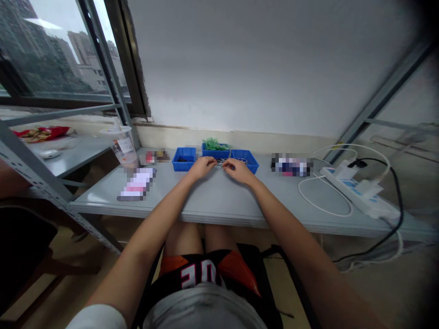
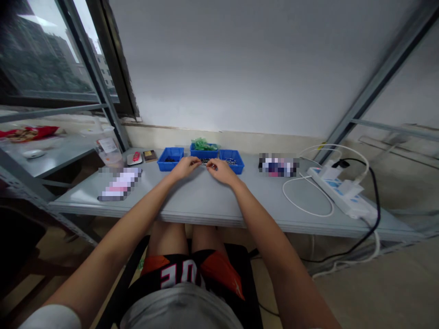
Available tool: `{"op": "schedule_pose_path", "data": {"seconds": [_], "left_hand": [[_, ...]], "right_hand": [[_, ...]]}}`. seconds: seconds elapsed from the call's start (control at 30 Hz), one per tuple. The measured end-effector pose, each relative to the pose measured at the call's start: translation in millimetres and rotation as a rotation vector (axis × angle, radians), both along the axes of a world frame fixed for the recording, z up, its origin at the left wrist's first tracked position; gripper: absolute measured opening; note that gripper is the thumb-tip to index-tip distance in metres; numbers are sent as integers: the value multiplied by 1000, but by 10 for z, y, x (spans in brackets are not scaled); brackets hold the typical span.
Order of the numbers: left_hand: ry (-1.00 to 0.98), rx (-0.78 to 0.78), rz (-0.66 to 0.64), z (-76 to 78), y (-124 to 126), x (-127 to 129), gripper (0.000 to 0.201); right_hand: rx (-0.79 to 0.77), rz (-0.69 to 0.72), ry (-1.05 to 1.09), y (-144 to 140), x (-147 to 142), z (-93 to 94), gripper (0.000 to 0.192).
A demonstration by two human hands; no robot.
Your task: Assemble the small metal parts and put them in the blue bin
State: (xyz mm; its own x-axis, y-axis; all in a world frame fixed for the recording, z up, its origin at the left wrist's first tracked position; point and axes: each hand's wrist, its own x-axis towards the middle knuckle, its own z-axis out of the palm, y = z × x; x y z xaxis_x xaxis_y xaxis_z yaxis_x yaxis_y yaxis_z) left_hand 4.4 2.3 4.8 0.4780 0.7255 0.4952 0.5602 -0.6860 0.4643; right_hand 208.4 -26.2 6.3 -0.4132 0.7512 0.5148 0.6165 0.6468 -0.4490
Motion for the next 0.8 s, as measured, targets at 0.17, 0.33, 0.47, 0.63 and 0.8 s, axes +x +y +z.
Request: {"op": "schedule_pose_path", "data": {"seconds": [0.17, 0.33, 0.47, 0.63, 0.8], "left_hand": [[-14, -18, 20, -4, 1, 5, 24], [-6, -19, 14, -7, 2, 5, 25], [-10, -12, 16, 4, -11, 6, 25], [-13, -18, 21, 0, -10, 9, 25], [-18, -24, 29, -15, 8, 8, 26]], "right_hand": [[8, -19, 6, 5, 3, 12, 15], [30, -44, 19, 3, 15, 23, 15], [39, -36, 19, 6, 23, 15, 15], [45, -42, 17, 16, 22, 14, 16], [46, -41, 17, 12, 21, 23, 15]]}}
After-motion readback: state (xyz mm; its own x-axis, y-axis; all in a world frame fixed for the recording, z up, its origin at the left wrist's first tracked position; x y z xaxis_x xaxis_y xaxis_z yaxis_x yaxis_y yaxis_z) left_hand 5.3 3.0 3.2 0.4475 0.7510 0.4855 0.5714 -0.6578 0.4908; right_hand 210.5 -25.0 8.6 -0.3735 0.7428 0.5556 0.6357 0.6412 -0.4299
